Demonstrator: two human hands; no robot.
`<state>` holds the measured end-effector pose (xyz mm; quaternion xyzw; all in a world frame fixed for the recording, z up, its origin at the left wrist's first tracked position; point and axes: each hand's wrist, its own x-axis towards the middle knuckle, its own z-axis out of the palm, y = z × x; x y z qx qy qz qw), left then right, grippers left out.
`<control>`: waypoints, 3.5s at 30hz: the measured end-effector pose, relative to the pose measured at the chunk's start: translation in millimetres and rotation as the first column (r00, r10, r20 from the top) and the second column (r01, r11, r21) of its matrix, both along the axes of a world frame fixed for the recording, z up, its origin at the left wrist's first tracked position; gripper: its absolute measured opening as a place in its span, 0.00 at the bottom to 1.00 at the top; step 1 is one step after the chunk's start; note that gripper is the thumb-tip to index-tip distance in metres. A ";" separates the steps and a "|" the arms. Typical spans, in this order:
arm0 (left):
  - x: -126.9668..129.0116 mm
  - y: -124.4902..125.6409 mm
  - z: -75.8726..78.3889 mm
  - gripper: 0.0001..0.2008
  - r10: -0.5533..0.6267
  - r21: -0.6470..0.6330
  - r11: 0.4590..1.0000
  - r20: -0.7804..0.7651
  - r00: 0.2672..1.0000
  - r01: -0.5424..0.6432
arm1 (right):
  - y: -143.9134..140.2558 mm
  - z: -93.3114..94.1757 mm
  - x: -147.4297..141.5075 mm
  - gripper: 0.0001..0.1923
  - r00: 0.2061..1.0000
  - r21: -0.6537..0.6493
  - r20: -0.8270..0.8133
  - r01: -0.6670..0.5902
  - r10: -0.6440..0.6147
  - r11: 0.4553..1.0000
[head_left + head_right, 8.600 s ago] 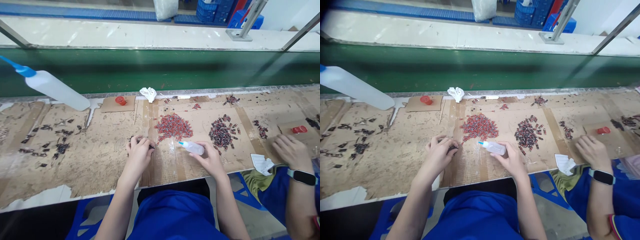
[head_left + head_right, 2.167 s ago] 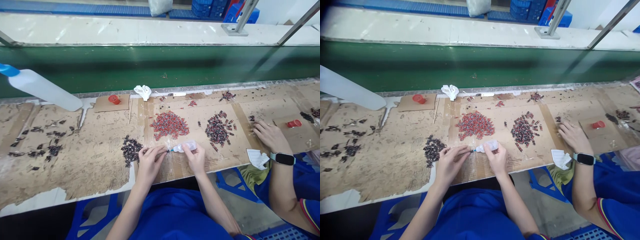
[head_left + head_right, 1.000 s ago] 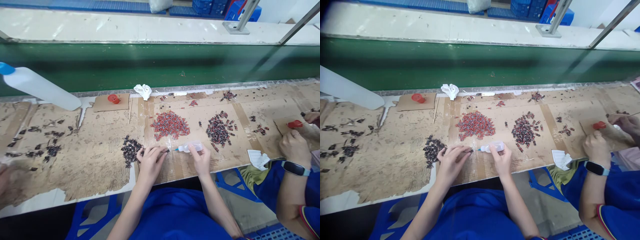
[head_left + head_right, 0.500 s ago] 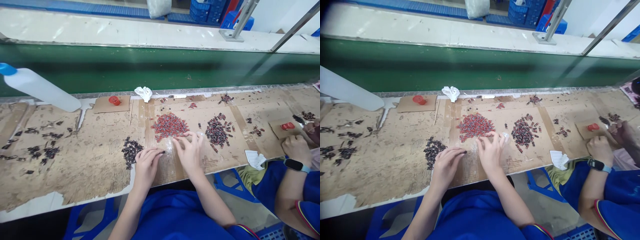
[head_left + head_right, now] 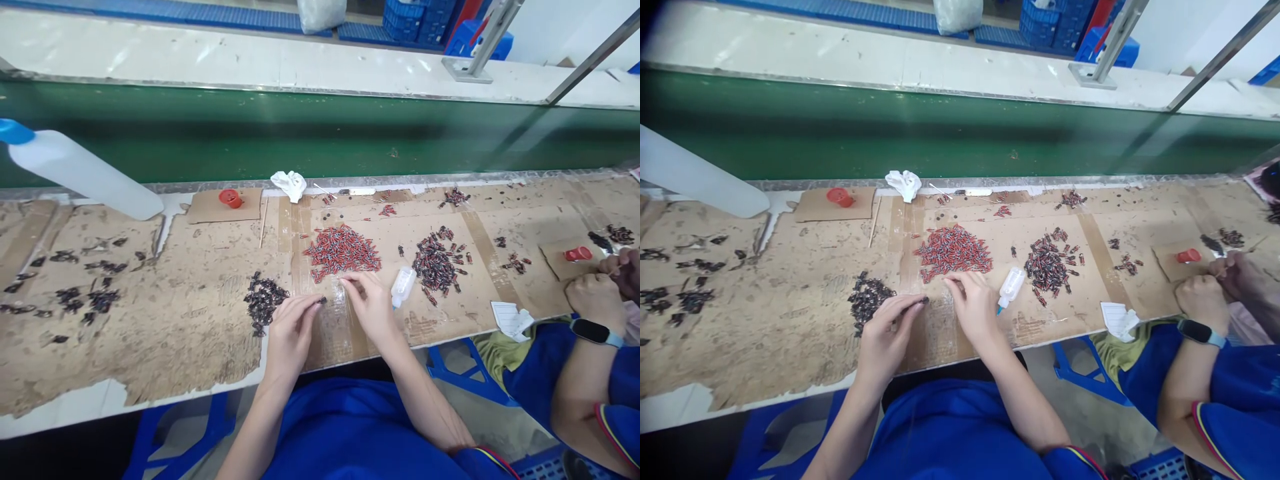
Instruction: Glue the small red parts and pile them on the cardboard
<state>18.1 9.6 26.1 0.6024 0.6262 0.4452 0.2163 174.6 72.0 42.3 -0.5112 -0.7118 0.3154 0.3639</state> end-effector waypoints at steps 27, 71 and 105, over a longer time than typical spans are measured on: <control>21.6 2.3 15.2 0.06 0.130 -0.133 0.988 0.455 0.881 -0.077 | -31.6 3.2 -13.5 0.04 0.889 -0.154 -0.452 0.010 -0.079 0.988; 8.2 7.9 -9.0 0.05 0.047 -0.122 0.990 -0.198 0.979 -0.072 | -3.9 13.5 59.2 0.16 0.792 -0.491 -0.456 0.156 -0.405 0.857; 2.2 -2.2 -11.6 0.02 0.166 -0.146 0.970 -0.176 0.970 -0.192 | -21.5 -12.6 -1.4 0.14 0.843 -0.360 -0.359 0.271 -0.401 0.892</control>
